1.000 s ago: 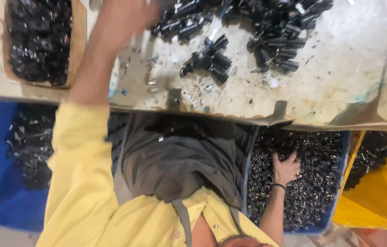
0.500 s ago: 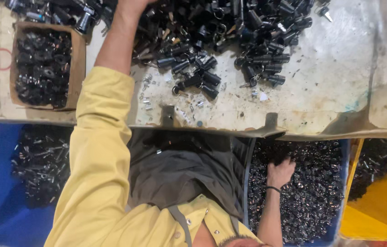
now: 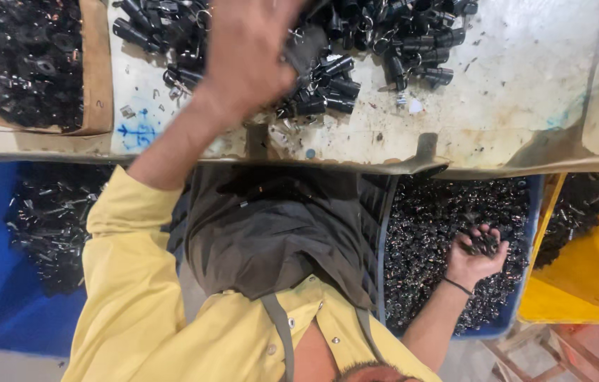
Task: The person wipes small black plastic components one at a time with a cloth, then places each cleaned part on the workbench or into a bin. They repeatedly pick parts from a blue crate, rub them with the cloth, and set them on the table among piles of similar parts.
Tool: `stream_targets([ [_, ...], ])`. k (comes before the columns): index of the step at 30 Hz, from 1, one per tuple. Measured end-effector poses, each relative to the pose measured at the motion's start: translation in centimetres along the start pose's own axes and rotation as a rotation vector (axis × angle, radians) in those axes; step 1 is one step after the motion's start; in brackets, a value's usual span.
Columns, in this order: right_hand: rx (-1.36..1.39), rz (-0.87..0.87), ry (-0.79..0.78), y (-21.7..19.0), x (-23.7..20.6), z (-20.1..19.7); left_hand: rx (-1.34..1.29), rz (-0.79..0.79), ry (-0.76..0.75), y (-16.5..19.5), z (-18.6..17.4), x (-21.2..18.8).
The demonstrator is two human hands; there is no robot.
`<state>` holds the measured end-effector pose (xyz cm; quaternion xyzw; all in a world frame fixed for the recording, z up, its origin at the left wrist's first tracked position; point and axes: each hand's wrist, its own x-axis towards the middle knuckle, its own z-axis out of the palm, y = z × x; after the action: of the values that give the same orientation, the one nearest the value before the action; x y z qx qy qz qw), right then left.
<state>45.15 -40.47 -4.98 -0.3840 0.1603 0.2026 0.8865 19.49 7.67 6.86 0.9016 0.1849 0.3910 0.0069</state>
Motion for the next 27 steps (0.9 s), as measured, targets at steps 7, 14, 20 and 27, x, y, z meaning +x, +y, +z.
stream_targets([
  [7,-0.041,0.062,-0.164,-1.5,-0.2,0.0,0.013,0.209,-0.468,4.2,1.7,-3.1],
  [14,0.156,0.041,-0.375,-0.9,-4.7,3.9,-0.699,-0.161,-0.16,2.8,0.1,-2.8],
  [20,0.178,0.315,-0.524,6.3,-8.8,9.0,-1.144,-0.59,-0.248,9.5,-3.6,-5.8],
  [27,-0.328,0.525,-0.409,15.2,-13.8,14.2,-0.865,-0.337,-0.203,14.8,-4.4,-12.2],
])
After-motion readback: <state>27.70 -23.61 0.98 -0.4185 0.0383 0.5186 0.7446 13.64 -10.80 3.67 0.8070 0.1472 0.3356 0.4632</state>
